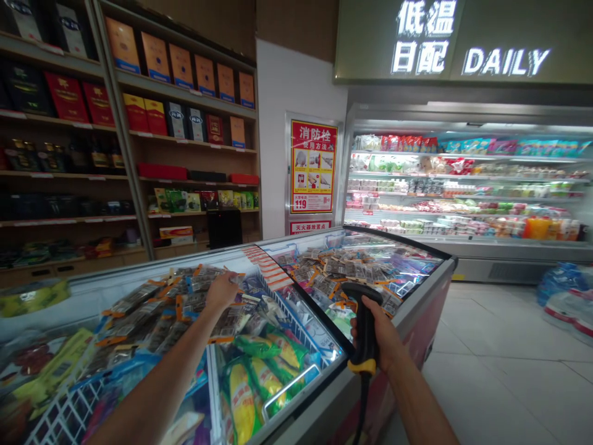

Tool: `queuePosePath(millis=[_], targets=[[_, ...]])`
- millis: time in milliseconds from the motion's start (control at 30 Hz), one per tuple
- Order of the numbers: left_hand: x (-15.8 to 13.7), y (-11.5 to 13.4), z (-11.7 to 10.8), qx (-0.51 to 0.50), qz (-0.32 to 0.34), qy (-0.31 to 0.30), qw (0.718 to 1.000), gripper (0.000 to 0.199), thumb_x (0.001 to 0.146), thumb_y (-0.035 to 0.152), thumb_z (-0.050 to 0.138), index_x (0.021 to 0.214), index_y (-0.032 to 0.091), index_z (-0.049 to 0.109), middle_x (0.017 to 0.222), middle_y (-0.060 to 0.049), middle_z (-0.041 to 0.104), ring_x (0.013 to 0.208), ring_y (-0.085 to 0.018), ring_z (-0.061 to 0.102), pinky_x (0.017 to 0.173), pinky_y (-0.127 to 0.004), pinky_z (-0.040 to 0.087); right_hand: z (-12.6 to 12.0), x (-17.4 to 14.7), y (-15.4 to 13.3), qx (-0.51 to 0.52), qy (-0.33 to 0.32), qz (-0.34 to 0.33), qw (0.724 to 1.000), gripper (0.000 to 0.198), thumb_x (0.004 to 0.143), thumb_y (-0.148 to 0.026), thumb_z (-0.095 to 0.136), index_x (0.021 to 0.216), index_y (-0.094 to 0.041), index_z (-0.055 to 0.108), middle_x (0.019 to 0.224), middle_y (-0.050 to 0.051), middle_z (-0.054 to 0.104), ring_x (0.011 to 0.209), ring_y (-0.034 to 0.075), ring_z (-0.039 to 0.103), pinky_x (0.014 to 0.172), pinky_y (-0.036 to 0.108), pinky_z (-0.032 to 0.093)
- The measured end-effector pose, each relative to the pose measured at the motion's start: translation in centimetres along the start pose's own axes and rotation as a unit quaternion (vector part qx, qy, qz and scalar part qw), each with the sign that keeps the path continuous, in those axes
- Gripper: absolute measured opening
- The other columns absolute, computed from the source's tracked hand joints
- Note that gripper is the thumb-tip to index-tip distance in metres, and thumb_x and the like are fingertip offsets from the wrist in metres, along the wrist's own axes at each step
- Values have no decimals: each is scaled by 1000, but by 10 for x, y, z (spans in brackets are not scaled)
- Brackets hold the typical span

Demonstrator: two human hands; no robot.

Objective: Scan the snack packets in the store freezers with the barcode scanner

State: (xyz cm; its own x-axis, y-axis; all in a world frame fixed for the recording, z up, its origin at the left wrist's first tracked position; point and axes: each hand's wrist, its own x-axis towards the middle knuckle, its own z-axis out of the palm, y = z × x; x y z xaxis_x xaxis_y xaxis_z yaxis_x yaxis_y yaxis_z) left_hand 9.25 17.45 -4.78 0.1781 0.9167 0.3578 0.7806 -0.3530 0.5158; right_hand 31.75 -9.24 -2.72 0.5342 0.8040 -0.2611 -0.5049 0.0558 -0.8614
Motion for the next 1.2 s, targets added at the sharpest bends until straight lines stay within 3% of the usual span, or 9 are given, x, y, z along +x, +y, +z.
queuePosePath(millis=[167,300,433,633,733,833,967,1133,1200], targets=[[-8,-6,-12,64,-49,33,996,34,67,18,40,98,17,54,103,-11,52,93,-24,50,74,-33,39,-7,-1,-1,7,4,1,1000,23,69,-38,52,63,-16,50,43,-2,51,35,9,47,31,20,37],[-13,11,-6,82,-9,74,994,35,66,20,42,98,17,54,104,-10,50,98,-25,45,78,-35,38,-16,-2,-4,10,14,0,1000,23,69,-38,52,66,-16,50,44,-2,52,35,9,47,32,20,38],[-19,53,21,41,59,44,996,36,66,17,42,99,17,54,102,-9,52,98,-21,45,83,-31,35,-27,-2,-8,16,16,-9,1000,22,69,-38,52,69,-16,51,45,-2,52,36,9,47,33,20,37],[-37,128,78,-6,95,-75,993,33,68,20,44,101,19,52,104,-9,52,99,-22,46,80,-32,36,-43,-2,-14,11,24,-12,1000,23,69,-38,52,69,-15,51,45,-2,52,36,9,47,34,20,38],[-48,154,103,3,93,-142,986,35,69,29,47,103,20,50,105,-10,53,101,-25,44,81,-38,35,-48,-3,-17,17,37,-10,999,22,69,-38,52,71,-16,50,44,-2,51,36,9,47,34,20,37],[-57,173,122,13,107,-143,984,50,66,43,51,111,22,44,117,-11,44,108,-29,37,85,-44,30,-52,-3,-19,18,57,-5,998,22,69,-38,52,72,-17,50,44,-3,51,35,9,46,33,20,36],[-62,185,138,45,109,-138,983,64,62,51,52,117,20,39,127,-15,32,112,-34,32,87,-50,23,-55,-3,-19,18,59,2,998,23,69,-40,51,73,-17,49,44,-3,50,35,9,46,33,19,35],[-55,180,139,71,149,-142,976,32,74,27,42,103,18,52,110,-13,50,97,-27,48,82,-42,32,-55,-4,-18,13,59,1,998,23,69,-40,51,73,-18,49,44,-3,50,35,8,45,33,19,35],[-50,172,136,47,164,-151,974,31,76,16,35,101,18,54,104,-11,53,91,-21,52,79,-35,37,-52,-5,-18,13,61,6,998,23,69,-40,51,74,-17,50,45,-4,50,35,8,46,33,19,35]])
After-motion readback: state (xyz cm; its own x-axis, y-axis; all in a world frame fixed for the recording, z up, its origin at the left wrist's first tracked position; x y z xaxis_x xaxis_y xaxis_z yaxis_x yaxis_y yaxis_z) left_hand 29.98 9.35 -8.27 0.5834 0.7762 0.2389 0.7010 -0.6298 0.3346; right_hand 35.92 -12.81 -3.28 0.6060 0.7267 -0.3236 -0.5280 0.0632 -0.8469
